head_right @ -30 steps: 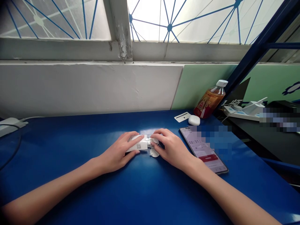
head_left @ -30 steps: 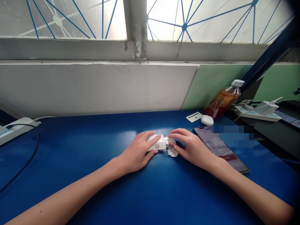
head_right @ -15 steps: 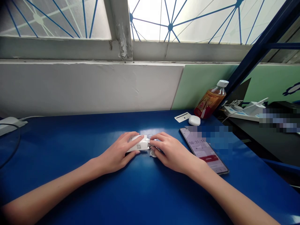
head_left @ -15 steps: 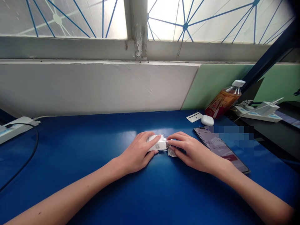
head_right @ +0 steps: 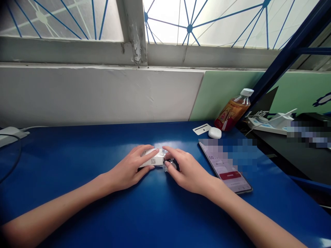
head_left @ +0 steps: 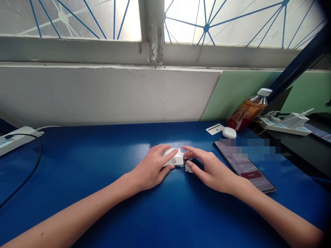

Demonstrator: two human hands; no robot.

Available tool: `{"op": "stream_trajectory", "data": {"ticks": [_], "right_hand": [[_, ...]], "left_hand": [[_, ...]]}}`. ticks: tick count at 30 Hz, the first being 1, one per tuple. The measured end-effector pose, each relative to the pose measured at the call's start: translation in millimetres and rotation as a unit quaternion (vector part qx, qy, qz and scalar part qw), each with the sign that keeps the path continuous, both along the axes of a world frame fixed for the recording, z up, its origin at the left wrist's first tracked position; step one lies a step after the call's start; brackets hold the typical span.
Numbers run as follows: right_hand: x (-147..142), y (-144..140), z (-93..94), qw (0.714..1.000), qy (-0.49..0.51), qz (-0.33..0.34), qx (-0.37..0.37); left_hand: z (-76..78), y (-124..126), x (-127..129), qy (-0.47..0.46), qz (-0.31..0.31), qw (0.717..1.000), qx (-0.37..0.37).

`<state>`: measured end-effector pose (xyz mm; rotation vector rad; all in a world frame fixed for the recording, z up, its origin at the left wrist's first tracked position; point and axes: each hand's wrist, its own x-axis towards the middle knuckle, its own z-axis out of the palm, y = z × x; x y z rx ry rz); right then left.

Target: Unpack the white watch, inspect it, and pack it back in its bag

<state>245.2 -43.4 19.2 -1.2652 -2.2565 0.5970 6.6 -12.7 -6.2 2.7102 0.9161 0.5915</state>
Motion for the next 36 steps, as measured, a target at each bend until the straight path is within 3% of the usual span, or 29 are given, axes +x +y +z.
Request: {"op": "stream_trajectory", "data": {"ticks": [6,10,14,19,25,29,33,36], "right_hand": [[-1.6,-2.4,-0.1,0.998,0.032,0.000,-0.051],[3.5,1.2,5.1,0.999,-0.034,0.003,0.035],[6.6,5.1,5.5,0.983,-0.099,-0.072,0.137],[4.7,4.7,3.9,0.979,-0.112,-0.138,0.099],[1.5,1.3,9.5,0.995,0.042,-0.088,-0.003],[-0.7,0.5,9.1,0.995,0.072,-0.052,-0.044],[-1.4,1.1,6.1,0.996,0.064,-0.038,-0.047],[-1.2,2.0,1.6,0.998,0.060,-0.009,-0.009]], "left_hand": [[4.8,0.5,1.4,0.050,-0.003,0.999,0.007],[7.6,0.1,2.8,0.087,-0.007,0.996,0.011],[7.7,-0.6,2.5,0.089,-0.003,0.996,0.016],[6.7,-0.3,2.1,0.073,-0.003,0.997,0.024],[5.8,0.0,3.1,0.068,0.006,0.998,0.010],[5.7,-0.7,3.0,0.065,0.014,0.998,0.007],[5.7,-0.8,2.6,0.061,0.009,0.998,0.015],[5.5,-0.4,3.0,0.065,0.009,0.998,0.019]]}}
